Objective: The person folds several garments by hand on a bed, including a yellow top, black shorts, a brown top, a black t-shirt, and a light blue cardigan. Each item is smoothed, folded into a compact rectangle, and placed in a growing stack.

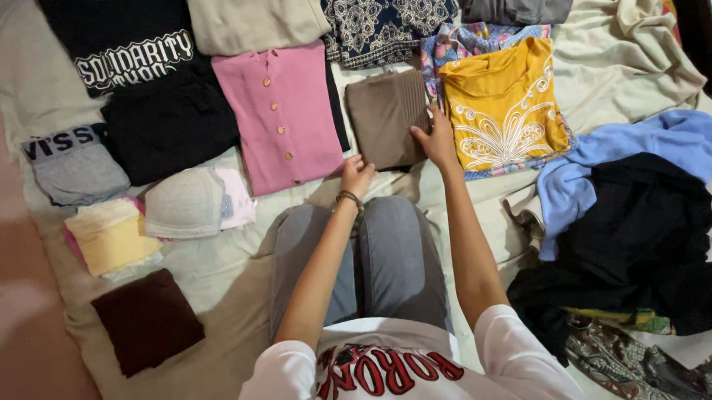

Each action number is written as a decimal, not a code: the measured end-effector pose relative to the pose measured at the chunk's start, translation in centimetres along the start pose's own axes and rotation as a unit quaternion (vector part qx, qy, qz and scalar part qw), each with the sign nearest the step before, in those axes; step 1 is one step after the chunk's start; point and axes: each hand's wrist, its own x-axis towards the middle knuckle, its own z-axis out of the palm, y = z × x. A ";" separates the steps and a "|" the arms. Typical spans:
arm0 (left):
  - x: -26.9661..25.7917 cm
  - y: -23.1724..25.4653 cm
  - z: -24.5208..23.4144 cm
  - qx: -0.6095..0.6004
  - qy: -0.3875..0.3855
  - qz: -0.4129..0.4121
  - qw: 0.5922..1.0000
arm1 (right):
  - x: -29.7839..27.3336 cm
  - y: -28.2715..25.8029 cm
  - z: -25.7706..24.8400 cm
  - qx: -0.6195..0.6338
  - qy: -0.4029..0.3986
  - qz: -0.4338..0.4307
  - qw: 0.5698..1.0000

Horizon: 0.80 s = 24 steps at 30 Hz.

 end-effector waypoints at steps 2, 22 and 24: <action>-2.1 0.3 0.1 0.228 0.092 0.125 0.961 | -1.8 -0.6 0.2 -0.053 0.065 -0.037 0.996; -4.7 5.9 1.0 0.688 -0.113 0.199 0.689 | 2.6 -3.7 5.7 -0.266 0.052 -0.194 0.943; -5.0 5.1 0.8 0.681 -0.097 0.237 0.686 | 0.0 -2.9 5.8 -0.252 0.087 -0.216 0.939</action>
